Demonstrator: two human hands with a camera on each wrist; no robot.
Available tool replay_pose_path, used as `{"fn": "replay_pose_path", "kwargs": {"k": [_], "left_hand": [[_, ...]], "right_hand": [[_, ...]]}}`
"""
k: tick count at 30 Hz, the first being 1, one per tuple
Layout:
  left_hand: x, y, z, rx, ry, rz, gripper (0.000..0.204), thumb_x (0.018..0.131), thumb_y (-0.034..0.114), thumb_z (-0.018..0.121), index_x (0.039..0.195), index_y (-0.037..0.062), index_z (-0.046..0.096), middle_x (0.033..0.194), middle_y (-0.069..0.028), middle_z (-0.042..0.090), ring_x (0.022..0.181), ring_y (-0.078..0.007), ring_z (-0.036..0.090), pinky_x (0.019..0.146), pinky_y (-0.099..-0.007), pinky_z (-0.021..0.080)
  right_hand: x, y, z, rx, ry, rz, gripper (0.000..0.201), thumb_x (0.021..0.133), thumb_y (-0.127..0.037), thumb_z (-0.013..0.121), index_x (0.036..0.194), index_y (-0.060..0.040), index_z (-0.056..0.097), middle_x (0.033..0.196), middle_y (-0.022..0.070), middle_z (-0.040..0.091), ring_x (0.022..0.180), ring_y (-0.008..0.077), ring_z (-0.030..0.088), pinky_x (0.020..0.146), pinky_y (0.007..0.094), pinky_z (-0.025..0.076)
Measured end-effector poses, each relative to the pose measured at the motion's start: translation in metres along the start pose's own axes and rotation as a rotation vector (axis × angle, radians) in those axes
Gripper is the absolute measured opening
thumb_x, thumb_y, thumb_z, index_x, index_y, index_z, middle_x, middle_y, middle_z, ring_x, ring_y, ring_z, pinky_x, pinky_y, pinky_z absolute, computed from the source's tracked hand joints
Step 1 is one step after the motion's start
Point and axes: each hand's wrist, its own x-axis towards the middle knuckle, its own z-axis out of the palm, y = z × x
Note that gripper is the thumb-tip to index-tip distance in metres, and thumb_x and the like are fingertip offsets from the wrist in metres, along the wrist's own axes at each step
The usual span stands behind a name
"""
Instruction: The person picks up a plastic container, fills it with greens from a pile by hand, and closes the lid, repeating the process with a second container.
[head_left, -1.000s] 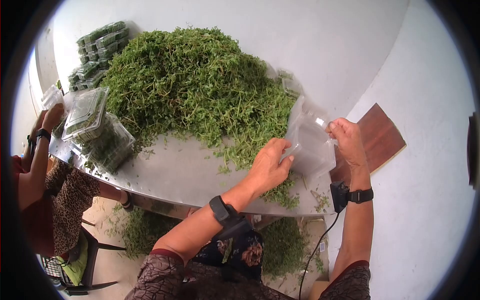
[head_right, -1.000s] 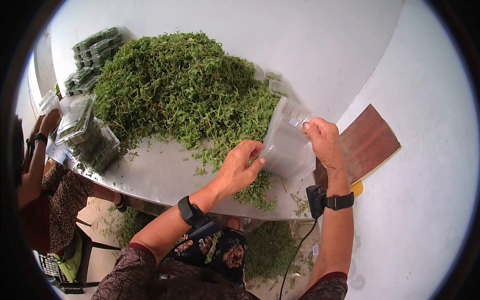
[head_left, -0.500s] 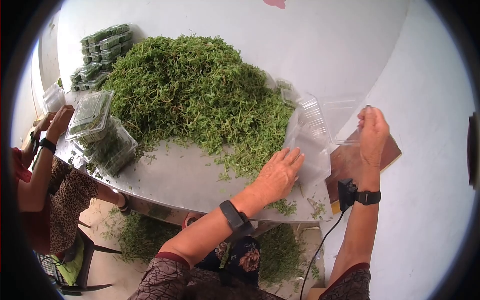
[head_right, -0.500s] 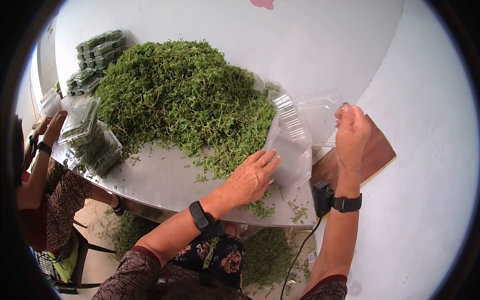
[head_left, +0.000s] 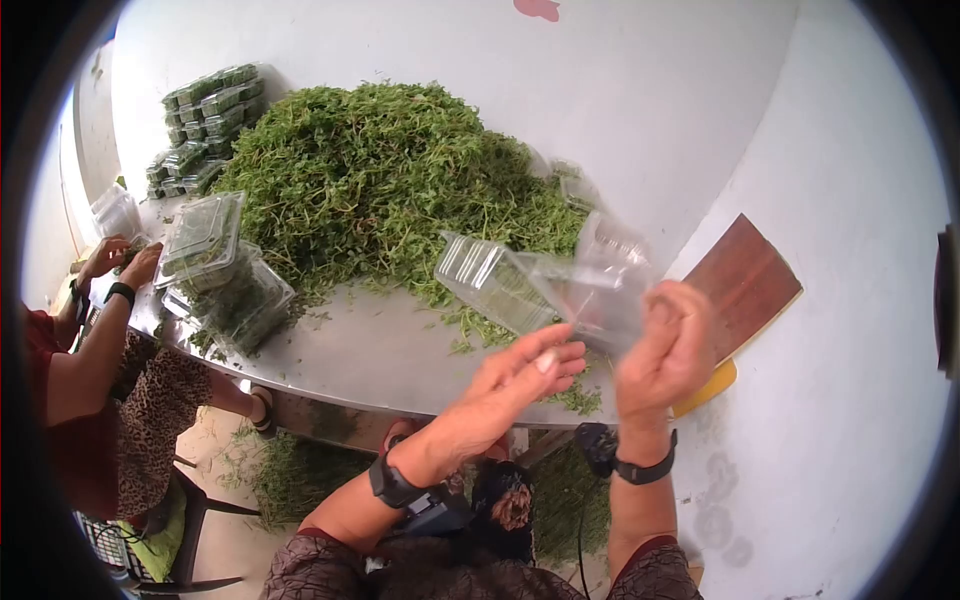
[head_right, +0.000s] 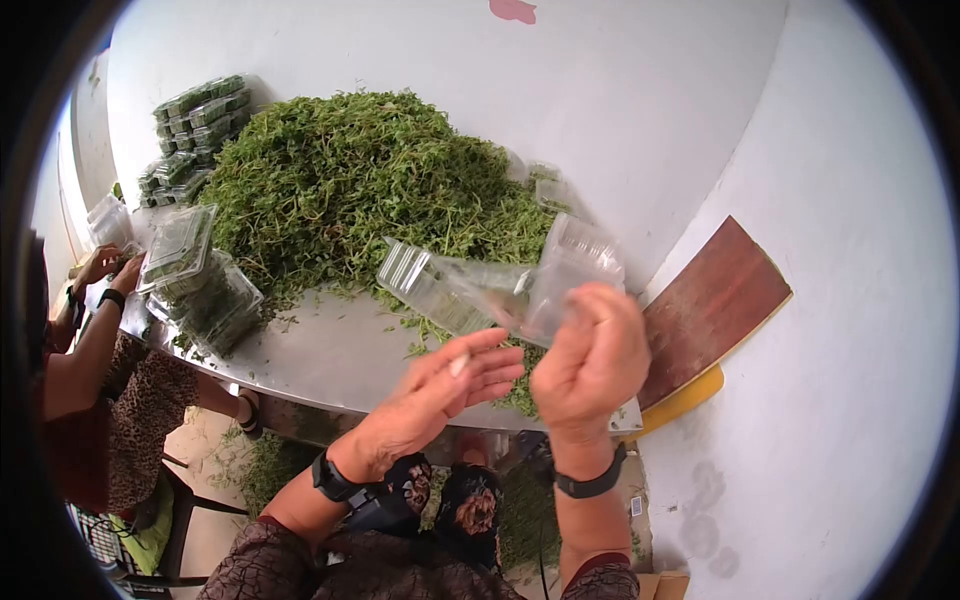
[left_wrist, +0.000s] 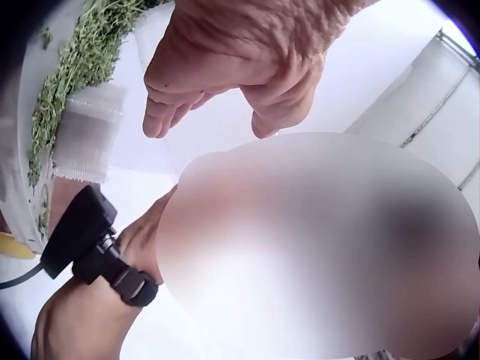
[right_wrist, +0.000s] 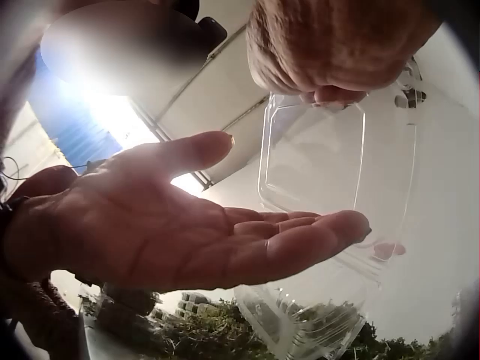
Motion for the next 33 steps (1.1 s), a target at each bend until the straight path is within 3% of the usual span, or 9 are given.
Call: {"fn": "replay_pose_path", "kwargs": {"k": [1, 4, 13, 16, 19, 22, 27, 29, 33], "left_hand": [[-0.008, 0.003, -0.003, 0.002, 0.007, -0.004, 0.060, 0.099, 0.033, 0.048, 0.143, -0.0021, 0.028, 0.142, -0.0209, 0.039, 0.132, -0.0319, 0.040, 0.108, -0.0418, 0.035], [-0.034, 0.006, -0.010, -0.037, 0.089, 0.045, 0.063, 0.098, 0.035, 0.050, 0.143, -0.0012, 0.026, 0.140, -0.0205, 0.041, 0.129, -0.0314, 0.042, 0.108, -0.0417, 0.034], [-0.096, 0.011, -0.035, -0.297, 0.274, 0.025, 0.064, 0.098, 0.029, 0.051, 0.141, -0.0084, 0.022, 0.128, -0.0202, 0.047, 0.118, -0.0254, 0.051, 0.101, -0.0384, 0.044], [-0.103, 0.012, -0.039, -0.064, 0.513, -0.094, 0.058, 0.099, 0.026, 0.051, 0.140, -0.0067, 0.027, 0.123, -0.0186, 0.055, 0.105, -0.0225, 0.059, 0.091, -0.0370, 0.048], [-0.111, 0.002, -0.053, 0.129, 0.517, -0.154, 0.059, 0.098, 0.026, 0.052, 0.140, -0.0076, 0.025, 0.121, -0.0200, 0.056, 0.105, -0.0226, 0.060, 0.088, -0.0346, 0.050], [-0.116, -0.001, -0.052, -0.034, 0.547, -0.074, 0.064, 0.098, 0.021, 0.052, 0.141, -0.0112, 0.017, 0.121, -0.0251, 0.054, 0.109, -0.0277, 0.059, 0.091, -0.0344, 0.051], [-0.117, -0.002, -0.055, -0.235, 0.544, -0.019, 0.050, 0.099, 0.015, 0.047, 0.138, -0.0085, 0.024, 0.121, -0.0249, 0.056, 0.110, -0.0311, 0.060, 0.091, -0.0353, 0.053], [-0.117, -0.004, -0.055, -0.271, 0.502, -0.023, 0.043, 0.099, 0.013, 0.045, 0.135, -0.0055, 0.031, 0.122, -0.0235, 0.055, 0.111, -0.0311, 0.059, 0.091, -0.0343, 0.053], [-0.117, -0.011, -0.049, -0.324, 0.497, 0.019, 0.041, 0.097, 0.014, 0.052, 0.131, -0.0042, 0.040, 0.121, -0.0209, 0.056, 0.104, -0.0249, 0.062, 0.090, -0.0332, 0.055]], "right_hand": [[-0.009, -0.005, 0.003, 0.011, -0.008, -0.158, 0.011, 0.090, -0.009, 0.055, 0.086, 0.0001, 0.059, 0.079, 0.0125, 0.062, 0.062, 0.0244, 0.058, 0.055, 0.0313, 0.047], [-0.036, -0.028, 0.009, 0.112, -0.133, -0.192, 0.008, 0.086, -0.007, 0.059, 0.089, -0.0002, 0.060, 0.083, 0.0131, 0.062, 0.064, 0.0272, 0.059, 0.057, 0.0329, 0.049], [-0.106, -0.068, 0.020, 0.237, -0.388, -0.113, 0.011, 0.079, -0.008, 0.068, 0.088, -0.0017, 0.063, 0.087, 0.0092, 0.064, 0.067, 0.0255, 0.060, 0.057, 0.0326, 0.049], [-0.118, -0.077, 0.024, 0.252, -0.482, -0.138, 0.015, 0.075, -0.007, 0.069, 0.088, -0.0018, 0.063, 0.087, 0.0087, 0.064, 0.068, 0.0252, 0.060, 0.058, 0.0332, 0.050], [-0.126, -0.086, 0.022, 0.247, -0.571, -0.152, 0.019, 0.072, -0.007, 0.070, 0.090, -0.0020, 0.064, 0.090, 0.0085, 0.064, 0.071, 0.0250, 0.061, 0.061, 0.0345, 0.051], [-0.124, -0.088, 0.014, 0.261, -0.603, -0.127, 0.017, 0.075, -0.006, 0.068, 0.091, -0.0013, 0.065, 0.096, 0.0099, 0.064, 0.077, 0.0261, 0.062, 0.064, 0.0342, 0.051], [-0.121, -0.066, -0.005, 0.087, -0.343, 0.045, 0.033, 0.079, -0.010, 0.067, 0.109, 0.0023, 0.060, 0.102, 0.0155, 0.064, 0.082, 0.0310, 0.062, 0.070, 0.0359, 0.052], [-0.123, -0.066, -0.012, 0.105, -0.356, 0.075, 0.041, 0.080, -0.009, 0.067, 0.117, 0.0036, 0.055, 0.101, 0.0168, 0.063, 0.082, 0.0295, 0.063, 0.070, 0.0342, 0.052], [-0.133, -0.075, -0.020, 0.389, -0.476, 0.483, 0.042, 0.084, -0.006, 0.065, 0.122, 0.0045, 0.052, 0.103, 0.0152, 0.064, 0.082, 0.0190, 0.063, 0.071, 0.0288, 0.051]]}}
